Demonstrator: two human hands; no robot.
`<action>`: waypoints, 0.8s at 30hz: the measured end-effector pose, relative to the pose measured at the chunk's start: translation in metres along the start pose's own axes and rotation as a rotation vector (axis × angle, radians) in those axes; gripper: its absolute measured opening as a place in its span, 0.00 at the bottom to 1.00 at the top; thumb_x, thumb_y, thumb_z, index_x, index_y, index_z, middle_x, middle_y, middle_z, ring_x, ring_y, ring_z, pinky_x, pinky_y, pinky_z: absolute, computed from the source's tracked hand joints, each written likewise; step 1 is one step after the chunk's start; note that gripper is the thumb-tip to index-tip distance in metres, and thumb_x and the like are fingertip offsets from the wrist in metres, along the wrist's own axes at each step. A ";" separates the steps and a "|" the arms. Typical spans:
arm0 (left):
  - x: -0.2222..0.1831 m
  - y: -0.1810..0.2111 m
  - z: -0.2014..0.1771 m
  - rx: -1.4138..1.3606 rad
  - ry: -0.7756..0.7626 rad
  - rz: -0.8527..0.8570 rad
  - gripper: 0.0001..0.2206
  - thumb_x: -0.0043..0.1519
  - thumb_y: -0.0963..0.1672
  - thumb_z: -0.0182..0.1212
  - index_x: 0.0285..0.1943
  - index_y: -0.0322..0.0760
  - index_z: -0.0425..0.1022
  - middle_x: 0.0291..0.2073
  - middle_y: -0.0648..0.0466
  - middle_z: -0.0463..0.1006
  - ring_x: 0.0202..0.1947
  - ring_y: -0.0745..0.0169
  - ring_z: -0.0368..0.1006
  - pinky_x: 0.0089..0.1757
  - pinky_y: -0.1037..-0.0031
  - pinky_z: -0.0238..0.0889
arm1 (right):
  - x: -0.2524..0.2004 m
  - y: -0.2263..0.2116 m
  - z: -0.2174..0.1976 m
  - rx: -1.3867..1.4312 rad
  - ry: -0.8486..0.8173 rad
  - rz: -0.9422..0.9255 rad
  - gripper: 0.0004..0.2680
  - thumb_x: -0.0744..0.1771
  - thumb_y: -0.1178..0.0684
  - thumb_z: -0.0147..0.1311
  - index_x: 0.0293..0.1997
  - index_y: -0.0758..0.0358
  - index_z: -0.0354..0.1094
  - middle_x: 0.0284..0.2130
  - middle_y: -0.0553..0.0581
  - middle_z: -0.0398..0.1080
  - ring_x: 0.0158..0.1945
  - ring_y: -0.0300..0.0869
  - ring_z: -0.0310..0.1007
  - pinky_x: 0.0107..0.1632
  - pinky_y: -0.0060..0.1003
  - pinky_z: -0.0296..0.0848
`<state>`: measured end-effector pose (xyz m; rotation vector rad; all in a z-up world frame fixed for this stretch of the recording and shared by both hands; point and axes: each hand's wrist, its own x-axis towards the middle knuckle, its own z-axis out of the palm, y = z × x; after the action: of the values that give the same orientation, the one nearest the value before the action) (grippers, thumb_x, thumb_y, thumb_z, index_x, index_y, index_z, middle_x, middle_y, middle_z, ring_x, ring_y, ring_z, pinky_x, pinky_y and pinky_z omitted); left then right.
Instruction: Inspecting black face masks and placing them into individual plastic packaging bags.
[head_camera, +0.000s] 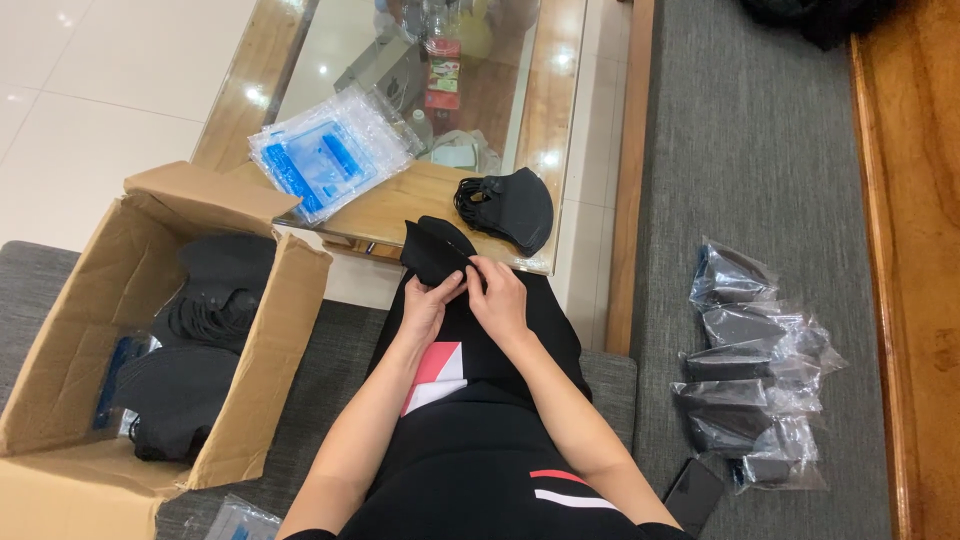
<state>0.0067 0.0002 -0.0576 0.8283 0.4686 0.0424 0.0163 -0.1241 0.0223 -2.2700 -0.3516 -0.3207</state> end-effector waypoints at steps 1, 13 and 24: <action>0.002 -0.003 -0.003 0.001 0.000 -0.002 0.22 0.54 0.35 0.75 0.58 0.34 0.78 0.50 0.45 0.83 0.47 0.49 0.81 0.47 0.55 0.78 | 0.001 -0.001 -0.001 0.000 0.000 0.003 0.05 0.68 0.57 0.56 0.46 0.59 0.75 0.28 0.57 0.76 0.36 0.49 0.77 0.39 0.40 0.77; 0.008 -0.012 -0.008 0.028 0.015 -0.014 0.21 0.55 0.34 0.72 0.58 0.34 0.77 0.49 0.46 0.83 0.45 0.50 0.82 0.46 0.56 0.80 | 0.001 -0.008 -0.004 0.030 0.046 0.000 0.04 0.68 0.56 0.57 0.43 0.53 0.77 0.29 0.52 0.78 0.37 0.46 0.79 0.39 0.37 0.78; 0.014 -0.015 -0.015 0.001 0.025 -0.028 0.30 0.57 0.34 0.71 0.69 0.21 0.61 0.62 0.31 0.68 0.48 0.43 0.80 0.48 0.53 0.78 | 0.027 0.035 -0.008 0.498 0.293 0.302 0.06 0.67 0.59 0.60 0.48 0.61 0.75 0.30 0.56 0.77 0.31 0.34 0.70 0.33 0.32 0.72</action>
<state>0.0105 0.0032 -0.0826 0.8224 0.5037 0.0268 0.0527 -0.1486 0.0124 -1.7232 0.0640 -0.3566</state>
